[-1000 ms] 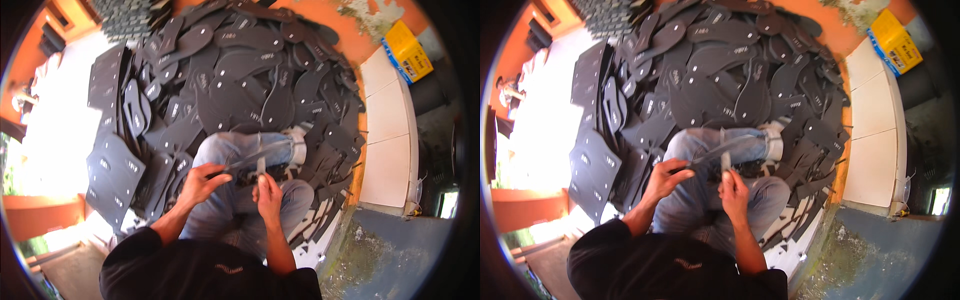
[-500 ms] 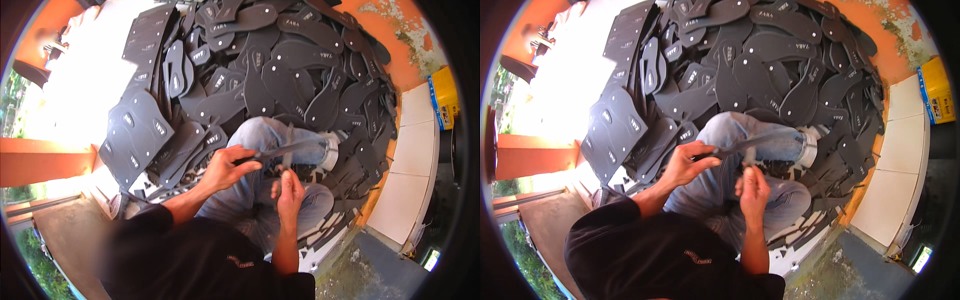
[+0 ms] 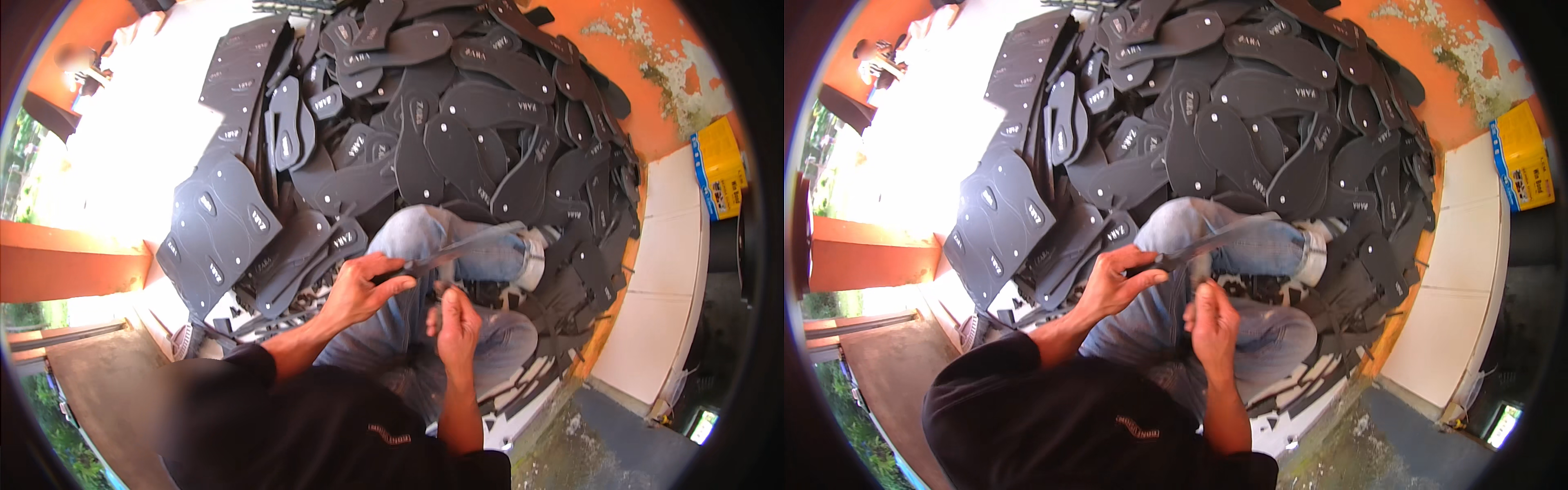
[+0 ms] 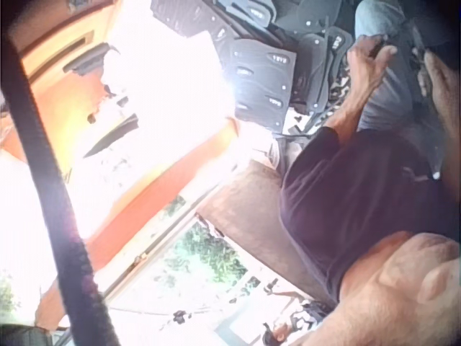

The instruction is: The person uses a knife to cut and separate individual shoe soles from a larger sheet of material, then trims the excess rubber from the edges of the soles.

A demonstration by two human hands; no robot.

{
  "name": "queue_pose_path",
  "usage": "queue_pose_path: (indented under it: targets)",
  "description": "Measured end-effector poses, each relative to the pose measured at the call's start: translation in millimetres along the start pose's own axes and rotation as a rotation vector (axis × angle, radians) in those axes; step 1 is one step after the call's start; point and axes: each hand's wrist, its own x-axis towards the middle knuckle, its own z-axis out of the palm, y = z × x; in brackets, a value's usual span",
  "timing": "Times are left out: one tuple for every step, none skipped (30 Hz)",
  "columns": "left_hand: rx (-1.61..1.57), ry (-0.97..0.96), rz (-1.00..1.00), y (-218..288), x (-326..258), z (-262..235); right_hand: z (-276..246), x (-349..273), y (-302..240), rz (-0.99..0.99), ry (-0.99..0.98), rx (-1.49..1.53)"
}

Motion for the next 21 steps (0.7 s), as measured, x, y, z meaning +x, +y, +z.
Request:
queue_pose_path:
  targets:
    - [0.026, -0.031, -0.058, 0, 2, -6, 2, -2, -9, 0.047, -0.074, 0.077]
    - [0.124, -0.004, -0.206, -16, -10, -11, -8, -11, -3, 0.148, 0.003, 0.153]
    - [0.229, -0.003, -0.219, -31, -7, -23, -25, -12, 2, 0.090, 0.057, 0.130]
    - [0.333, 0.003, -0.234, -44, -1, -31, -37, -9, 7, 0.033, 0.111, 0.108]
    - [0.025, -0.076, -0.449, -40, 0, -31, -31, -10, 9, -0.027, 0.162, -0.001]
    - [-0.170, -0.176, -0.591, -29, -2, -21, -20, -8, 8, -0.145, 0.197, -0.160]
    - [-0.364, -0.313, -0.596, -13, -3, -16, -8, -5, 17, -0.395, 0.221, -0.432]
    - [-0.570, -0.441, -0.593, -3, -8, -12, -1, -4, 26, -0.653, 0.235, -0.711]
    - [-0.621, -0.451, -0.598, 3, -9, -16, 4, -8, 27, -0.594, 0.297, -0.634]
    - [-0.469, -0.351, -0.618, 0, -5, -24, -8, -3, 36, -0.563, 0.368, -0.765]
    - [-0.381, -0.277, -0.591, -7, -1, -33, -22, -3, 39, -0.312, 0.363, -0.629]
    - [-0.291, -0.207, -0.569, -12, 3, -37, -27, -1, 36, -0.056, 0.352, -0.485]
    - [-0.200, -0.065, -0.452, -7, 4, -24, -27, 1, 31, -0.024, 0.274, -0.248]
    - [-0.153, 0.001, -0.253, -9, -7, -9, -11, -6, 22, -0.013, 0.177, -0.088]
    - [-0.027, -0.046, -0.214, -10, -13, -9, -1, -10, 9, 0.042, 0.064, -0.020]
    - [0.091, -0.082, -0.122, -5, -4, -11, 4, -6, -4, 0.046, -0.041, 0.049]
    - [0.076, 0.014, -0.064, -29, -9, -13, -2, -8, 2, 0.107, 0.028, 0.145]
    - [0.228, 0.107, -0.091, -38, -4, -24, -17, -3, 8, 0.070, 0.063, 0.151]
    - [0.026, 0.041, -0.329, -43, -1, -36, -21, -3, 12, -0.018, 0.143, 0.060]
    - [-0.180, -0.042, -0.589, -37, 0, -40, -21, -7, 18, -0.080, 0.232, -0.041]
    - [-0.214, -0.087, -0.630, -25, 2, -26, -18, -2, 25, -0.231, 0.309, -0.324]
